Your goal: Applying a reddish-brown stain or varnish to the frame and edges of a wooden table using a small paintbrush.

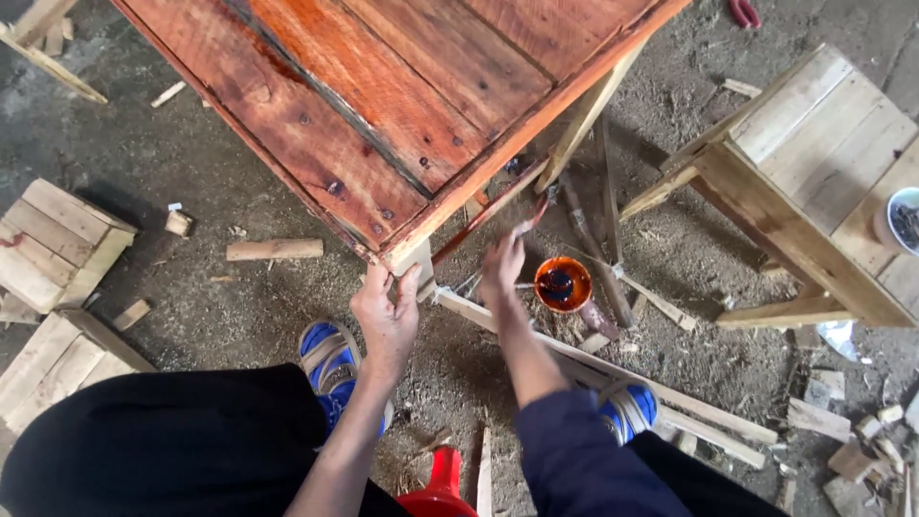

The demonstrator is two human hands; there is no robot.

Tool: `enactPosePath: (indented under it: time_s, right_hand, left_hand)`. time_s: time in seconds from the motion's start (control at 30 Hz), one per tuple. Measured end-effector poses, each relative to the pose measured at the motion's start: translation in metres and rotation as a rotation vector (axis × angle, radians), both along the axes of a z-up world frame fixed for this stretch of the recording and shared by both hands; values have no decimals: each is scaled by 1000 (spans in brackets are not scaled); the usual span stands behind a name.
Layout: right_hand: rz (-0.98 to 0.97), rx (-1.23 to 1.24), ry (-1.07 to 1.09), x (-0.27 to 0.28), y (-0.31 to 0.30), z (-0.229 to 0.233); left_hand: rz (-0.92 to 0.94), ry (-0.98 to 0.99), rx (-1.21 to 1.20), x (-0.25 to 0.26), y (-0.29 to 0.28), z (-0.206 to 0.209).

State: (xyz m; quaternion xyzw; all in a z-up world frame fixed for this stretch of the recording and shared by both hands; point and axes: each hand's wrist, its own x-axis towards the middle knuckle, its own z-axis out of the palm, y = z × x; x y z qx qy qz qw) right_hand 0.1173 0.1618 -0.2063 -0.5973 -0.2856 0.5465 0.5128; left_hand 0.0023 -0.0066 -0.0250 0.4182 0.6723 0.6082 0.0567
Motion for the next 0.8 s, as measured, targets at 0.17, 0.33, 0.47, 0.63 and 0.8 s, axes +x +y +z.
enactPosePath:
  time_s: [0.17,0.33,0.47,0.63,0.8]
  right_hand:
    - [165,-189,-73,-29,-4,5]
    - [465,-524,203,-28,-116,-37]
    - [162,-336,822,56,-90,-141]
    - [-117,-111,721,120,-20,-33]
    - [-226,16,-38,200,27,-12]
  left_hand:
    - [6,26,-3,8,2,24]
    - [-24,7,-13,10,3,53]
    - [178,295,142,30,-3,70]
    - [219,529,315,90,-2,28]
    - [-268,387,-126,130,63,-93]
